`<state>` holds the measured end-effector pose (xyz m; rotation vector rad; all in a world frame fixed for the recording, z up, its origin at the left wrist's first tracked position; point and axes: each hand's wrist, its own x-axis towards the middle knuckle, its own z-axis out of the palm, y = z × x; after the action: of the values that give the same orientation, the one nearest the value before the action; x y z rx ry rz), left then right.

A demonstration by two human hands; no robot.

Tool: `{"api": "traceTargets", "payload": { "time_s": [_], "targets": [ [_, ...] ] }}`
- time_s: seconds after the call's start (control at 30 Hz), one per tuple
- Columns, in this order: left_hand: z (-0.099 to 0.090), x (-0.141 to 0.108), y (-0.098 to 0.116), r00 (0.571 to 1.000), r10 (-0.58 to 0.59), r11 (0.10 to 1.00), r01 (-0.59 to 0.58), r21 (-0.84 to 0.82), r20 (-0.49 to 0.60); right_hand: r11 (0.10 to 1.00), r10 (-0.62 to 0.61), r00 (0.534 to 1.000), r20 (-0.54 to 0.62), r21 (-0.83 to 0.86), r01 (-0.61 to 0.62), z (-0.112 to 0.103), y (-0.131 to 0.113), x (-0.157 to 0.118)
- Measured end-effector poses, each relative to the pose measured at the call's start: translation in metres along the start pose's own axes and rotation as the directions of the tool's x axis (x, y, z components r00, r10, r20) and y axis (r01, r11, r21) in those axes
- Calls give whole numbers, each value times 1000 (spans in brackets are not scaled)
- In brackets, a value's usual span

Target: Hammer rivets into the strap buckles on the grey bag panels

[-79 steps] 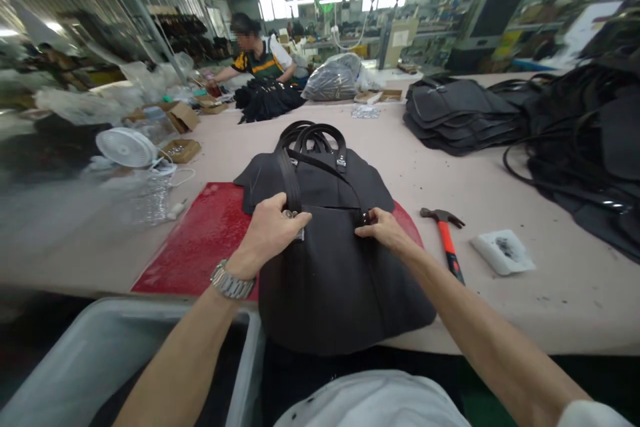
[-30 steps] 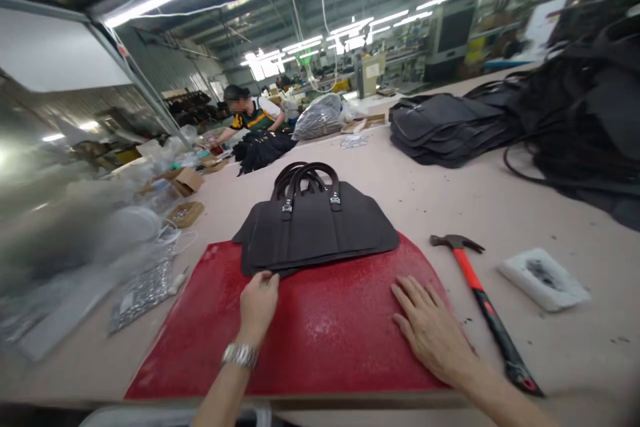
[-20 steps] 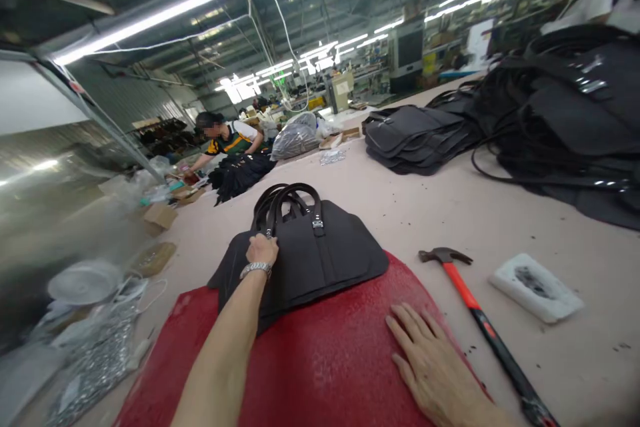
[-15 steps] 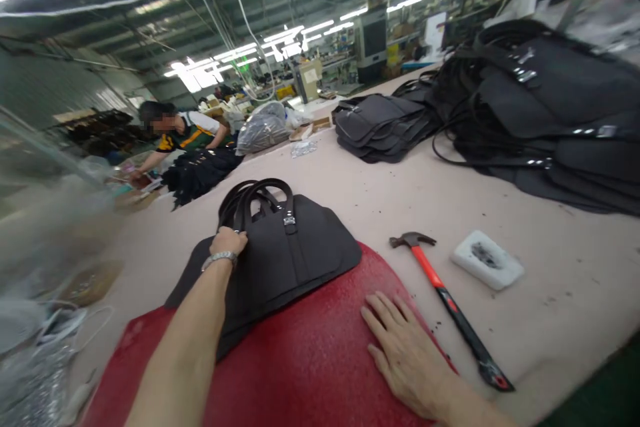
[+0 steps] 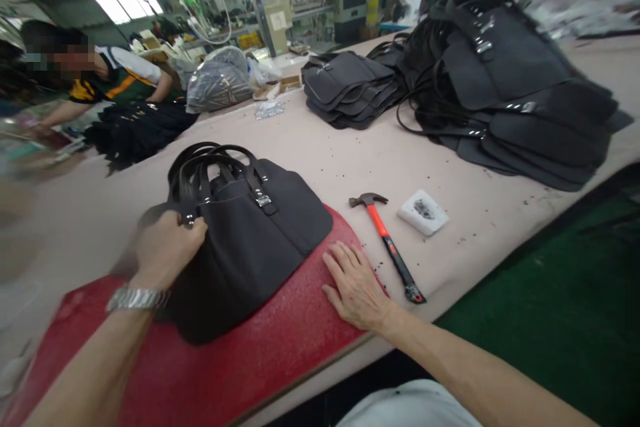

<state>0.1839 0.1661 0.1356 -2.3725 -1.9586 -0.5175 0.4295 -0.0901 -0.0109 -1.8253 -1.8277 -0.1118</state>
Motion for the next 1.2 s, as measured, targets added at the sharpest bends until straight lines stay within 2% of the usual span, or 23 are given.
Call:
{"api": "traceTargets", "payload": {
  "time_s": [0.07, 0.13, 0.23, 0.3, 0.37, 0.47, 0.57, 0.63, 0.7, 0.73, 0.77, 0.83, 0.87, 0.9, 0.93, 0.97, 1.03, 1.1, 1.2],
  "targets": [
    [21, -51, -14, 996, -94, 994, 94, 56, -3, 1000, -21, 999, -46, 1, 21, -3, 0, -3],
    [43, -100, -31, 984, -171, 981, 166, 98, 50, 999, -51, 997, -59, 5, 51, -7, -1, -8],
    [65, -161, -50, 970, -225, 972, 218, 87, 87, 997, -75, 997, 15, 5, 75, -12, -6, -24],
    [70, -184, -52, 971, -230, 972, 226, 58, 71, 997, -71, 993, 97, -16, 73, -14, -10, -38],
    [71, -191, -46, 969, -236, 972, 235, 24, 78, 996, -66, 986, 156, -48, 74, -15, -13, -49],
    [70, -182, -32, 968, -220, 975, 223, -17, 118, 994, -45, 985, 165, -87, 60, -16, -14, -57],
    [69, -168, -27, 977, -181, 981, 188, -50, 115, 997, -26, 991, 128, -66, 34, -21, -10, -53],
    [65, -162, -28, 986, -158, 983, 162, -88, 57, 999, -3, 997, 75, -35, 6, -29, -2, -47],
    [59, -160, -26, 983, -182, 955, 180, -235, 16, 995, 85, 996, 6, -58, -85, -38, 12, -39],
    [56, -160, -20, 978, -204, 902, 201, -383, 34, 981, 167, 986, -11, -96, -167, -43, 22, -35],
    [54, -161, -11, 974, -214, 795, 221, -566, 80, 955, 262, 965, -11, -144, -261, -47, 32, -32],
    [54, -163, 18, 969, -143, 430, 243, -869, 200, 877, 438, 899, 19, -232, -422, -52, 55, -27],
    [56, -163, 36, 969, -72, 237, 248, -939, 238, 842, 499, 866, 39, -258, -474, -53, 65, -25],
    [60, -164, 54, 967, -7, 87, 253, -964, 254, 818, 540, 840, 57, -270, -508, -53, 74, -23],
    [66, -164, 71, 966, 44, -9, 256, -967, 256, 805, 564, 823, 71, -268, -529, -52, 81, -22],
    [73, -164, 85, 966, 77, -57, 253, -966, 249, 800, 577, 813, 83, -258, -541, -50, 87, -21],
    [89, -162, 105, 969, 110, -76, 232, -970, 223, 793, 598, 793, 118, -226, -565, -46, 95, -18],
    [105, -160, 111, 973, 113, -61, 208, -976, 200, 787, 616, 774, 150, -175, -592, -44, 101, -15],
    [121, -158, 108, 977, 92, -56, 196, -979, 190, 761, 646, 741, 185, -79, -644, -44, 108, -11]
  ]
}}
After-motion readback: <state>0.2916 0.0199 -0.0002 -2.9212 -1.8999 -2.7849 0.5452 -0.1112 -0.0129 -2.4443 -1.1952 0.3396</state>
